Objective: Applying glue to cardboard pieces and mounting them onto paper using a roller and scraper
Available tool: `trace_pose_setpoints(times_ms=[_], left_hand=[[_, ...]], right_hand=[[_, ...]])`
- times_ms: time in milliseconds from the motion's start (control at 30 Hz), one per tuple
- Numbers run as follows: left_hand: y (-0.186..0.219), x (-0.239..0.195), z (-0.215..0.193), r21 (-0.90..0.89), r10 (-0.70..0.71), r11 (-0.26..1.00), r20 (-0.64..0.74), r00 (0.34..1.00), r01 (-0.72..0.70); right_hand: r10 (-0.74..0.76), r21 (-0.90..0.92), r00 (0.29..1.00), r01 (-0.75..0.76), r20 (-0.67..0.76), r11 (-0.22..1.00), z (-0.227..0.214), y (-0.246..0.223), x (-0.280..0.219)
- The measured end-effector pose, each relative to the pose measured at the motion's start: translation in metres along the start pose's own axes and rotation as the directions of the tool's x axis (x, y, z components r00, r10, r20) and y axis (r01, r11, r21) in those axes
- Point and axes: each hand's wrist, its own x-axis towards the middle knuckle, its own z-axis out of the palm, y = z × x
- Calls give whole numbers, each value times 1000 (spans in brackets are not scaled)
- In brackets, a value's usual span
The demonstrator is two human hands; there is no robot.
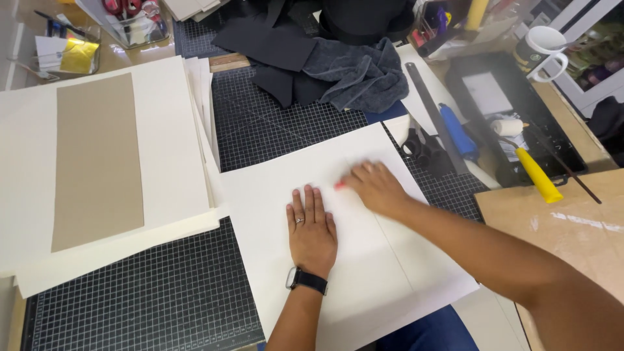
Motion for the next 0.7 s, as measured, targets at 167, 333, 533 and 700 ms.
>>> trace_pose_setpoints(times_ms=[167, 333, 533, 700], left_hand=[[4, -2, -11, -23, -7, 1000, 30, 1000, 8], [3, -2, -13, -38, -10, 999, 45, 999, 12], [2, -1, -10, -31, -7, 999, 51, 999, 9], [8, 0, -4, 25, -13, 1000, 17, 1000, 13]], right_hand=[[151, -44, 989, -150, 1, 988, 38, 43, 95], [221, -23, 970, -219, 106, 975, 31, 39, 94], [17, 64, 980, -30, 199, 998, -22, -11, -21], [51, 24, 993, -54, 106, 998, -11, 4, 9]])
